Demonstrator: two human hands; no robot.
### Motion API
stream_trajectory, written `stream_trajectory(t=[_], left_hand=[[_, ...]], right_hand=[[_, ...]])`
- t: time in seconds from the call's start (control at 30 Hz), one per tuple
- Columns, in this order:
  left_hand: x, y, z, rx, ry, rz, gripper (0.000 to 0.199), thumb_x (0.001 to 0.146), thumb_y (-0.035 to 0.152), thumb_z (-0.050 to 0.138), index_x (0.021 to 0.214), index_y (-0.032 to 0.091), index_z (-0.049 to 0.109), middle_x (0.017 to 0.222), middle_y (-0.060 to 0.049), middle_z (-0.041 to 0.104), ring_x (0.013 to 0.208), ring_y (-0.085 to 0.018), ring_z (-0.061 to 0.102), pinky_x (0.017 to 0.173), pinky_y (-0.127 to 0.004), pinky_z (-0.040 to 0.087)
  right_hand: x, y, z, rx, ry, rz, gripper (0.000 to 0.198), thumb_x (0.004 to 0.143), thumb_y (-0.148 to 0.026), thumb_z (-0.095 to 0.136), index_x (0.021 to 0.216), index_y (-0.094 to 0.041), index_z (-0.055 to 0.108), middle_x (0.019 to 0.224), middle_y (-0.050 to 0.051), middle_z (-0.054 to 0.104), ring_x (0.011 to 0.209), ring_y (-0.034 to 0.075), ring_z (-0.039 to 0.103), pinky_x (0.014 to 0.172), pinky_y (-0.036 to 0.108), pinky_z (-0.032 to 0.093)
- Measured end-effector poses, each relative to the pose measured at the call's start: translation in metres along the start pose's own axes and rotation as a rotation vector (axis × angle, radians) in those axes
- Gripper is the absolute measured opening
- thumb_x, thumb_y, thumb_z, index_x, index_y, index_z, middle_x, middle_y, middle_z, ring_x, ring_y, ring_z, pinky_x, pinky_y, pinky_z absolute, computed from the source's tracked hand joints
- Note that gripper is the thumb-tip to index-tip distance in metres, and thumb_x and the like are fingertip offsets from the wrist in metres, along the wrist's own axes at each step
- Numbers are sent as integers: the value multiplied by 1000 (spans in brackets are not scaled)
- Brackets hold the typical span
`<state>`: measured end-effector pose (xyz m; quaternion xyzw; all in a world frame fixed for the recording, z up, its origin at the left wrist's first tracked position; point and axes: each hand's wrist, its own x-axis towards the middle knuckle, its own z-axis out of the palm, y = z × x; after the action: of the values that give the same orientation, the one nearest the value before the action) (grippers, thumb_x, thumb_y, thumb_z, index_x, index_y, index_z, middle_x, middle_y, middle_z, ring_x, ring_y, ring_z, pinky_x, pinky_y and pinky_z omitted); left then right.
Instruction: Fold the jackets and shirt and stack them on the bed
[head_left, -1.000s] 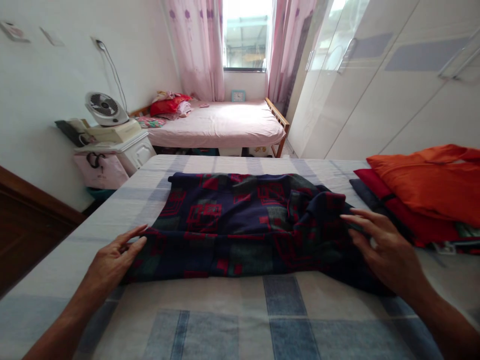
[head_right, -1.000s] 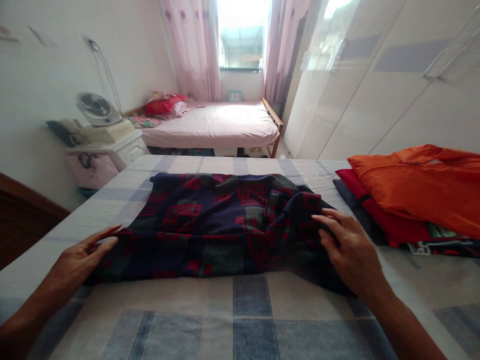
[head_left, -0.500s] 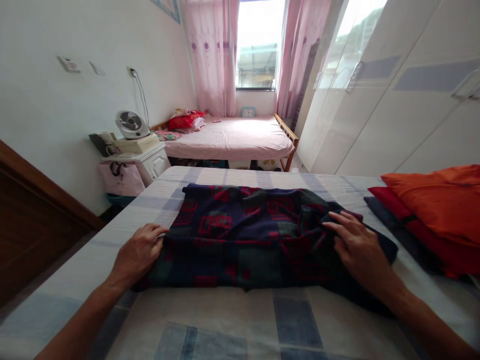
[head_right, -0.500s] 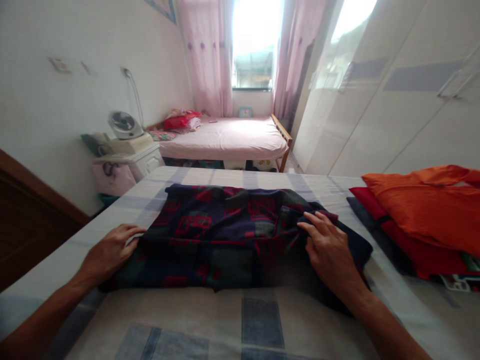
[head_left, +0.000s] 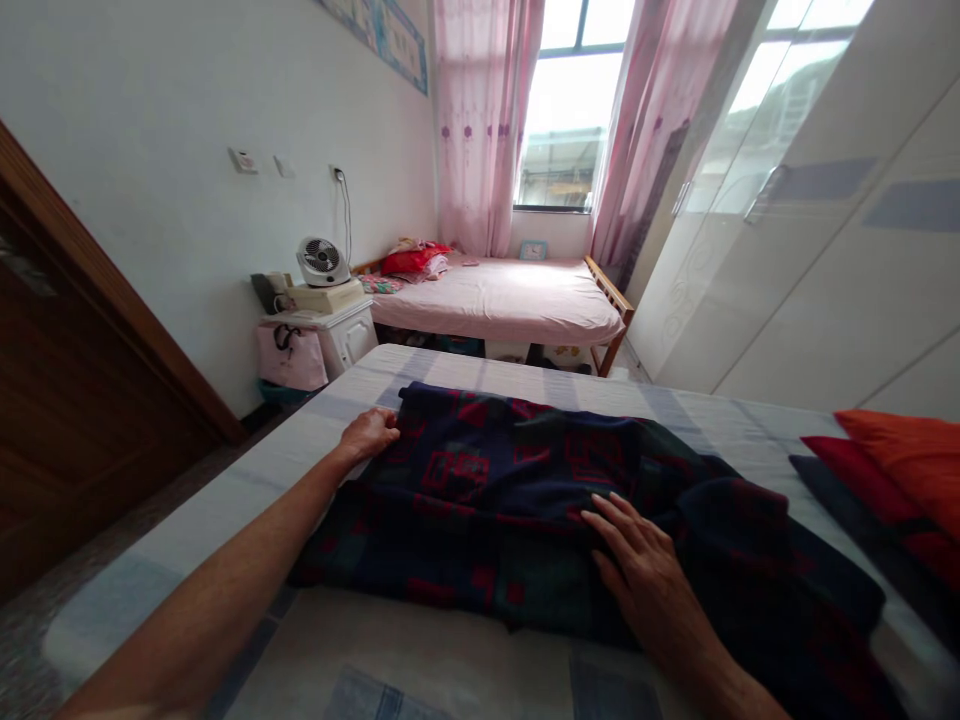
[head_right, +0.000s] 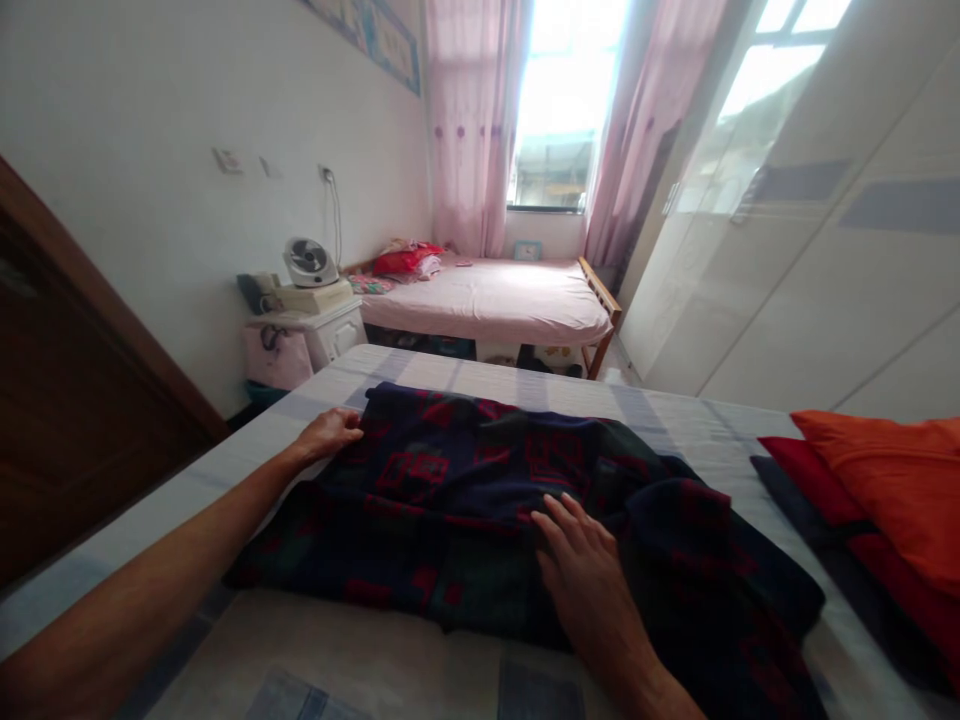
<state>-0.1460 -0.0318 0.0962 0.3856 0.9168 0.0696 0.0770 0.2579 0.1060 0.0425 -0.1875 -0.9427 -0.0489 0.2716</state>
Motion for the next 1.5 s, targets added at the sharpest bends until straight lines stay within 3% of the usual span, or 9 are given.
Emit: stream_trajectory(t=[0.33, 0.5, 0.63, 0.83, 0.97, 1.07, 1.2, 1.37, 1.5], left_hand=[[6, -5, 7, 64, 215, -77, 28, 92, 31, 43, 110, 17, 58, 98, -9, 66, 87, -21, 64, 77, -36, 50], [13, 17, -5, 121, 342, 153, 40, 90, 23, 35, 126, 18, 50, 131, -12, 52, 117, -25, 52, 97, -35, 40], [34, 43, -6, 164, 315, 377, 39, 88, 29, 46, 127, 22, 52, 137, -8, 48, 128, -23, 40, 107, -34, 31], [59, 65, 7, 189, 292, 359, 28, 87, 35, 55, 106, 15, 60, 112, -8, 61, 104, -22, 57, 93, -46, 44], [39, 81, 2, 161, 399, 335, 32, 90, 19, 42, 118, 12, 56, 124, -18, 55, 119, -30, 48, 98, -53, 36], [1, 87, 3, 149, 369, 508, 39, 90, 18, 38, 124, 21, 56, 135, -12, 51, 129, -25, 41, 106, -45, 31], [-44, 64, 24, 122, 271, 682, 41, 93, 35, 33, 130, 32, 52, 145, -1, 42, 137, -24, 30, 110, -48, 27], [-52, 19, 58, 155, 164, 484, 50, 93, 39, 26, 140, 25, 39, 149, -7, 33, 138, -27, 27, 107, -52, 30], [-49, 12, 63, 185, 173, 493, 51, 93, 37, 25, 140, 23, 39, 149, -7, 32, 138, -28, 26, 108, -51, 29]], right_hand=[[-1, 0, -1, 13, -23, 21, 35, 88, -25, 48, 123, -24, 55, 132, 5, 55, 127, 24, 44, 97, 42, 41], [1, -1, -4, 14, -37, 25, 36, 87, -22, 48, 122, -24, 56, 133, 6, 55, 126, 24, 46, 97, 42, 42], [3, -3, -7, 22, -58, 41, 37, 86, -20, 48, 123, -24, 56, 134, 5, 54, 127, 24, 45, 98, 42, 42], [-3, -4, -4, 43, -87, 80, 39, 88, -19, 47, 126, -25, 54, 137, 4, 51, 131, 22, 41, 102, 42, 40], [6, -5, -23, 91, -183, 111, 38, 90, -25, 46, 128, -25, 52, 139, 3, 49, 131, 21, 39, 103, 40, 40], [32, 1, -48, 121, -220, 104, 38, 93, -32, 43, 130, -27, 51, 142, 2, 45, 135, 20, 33, 105, 40, 36], [75, 32, -46, 75, -235, 5, 39, 94, -36, 40, 131, -29, 51, 146, 1, 39, 139, 23, 23, 110, 45, 24], [97, 83, 1, 62, -475, 264, 47, 92, -44, 39, 132, -22, 51, 143, 8, 43, 133, 28, 37, 104, 46, 32], [98, 103, -14, 43, -409, 347, 50, 94, -44, 32, 133, -18, 49, 143, 10, 43, 129, 24, 42, 103, 38, 35]])
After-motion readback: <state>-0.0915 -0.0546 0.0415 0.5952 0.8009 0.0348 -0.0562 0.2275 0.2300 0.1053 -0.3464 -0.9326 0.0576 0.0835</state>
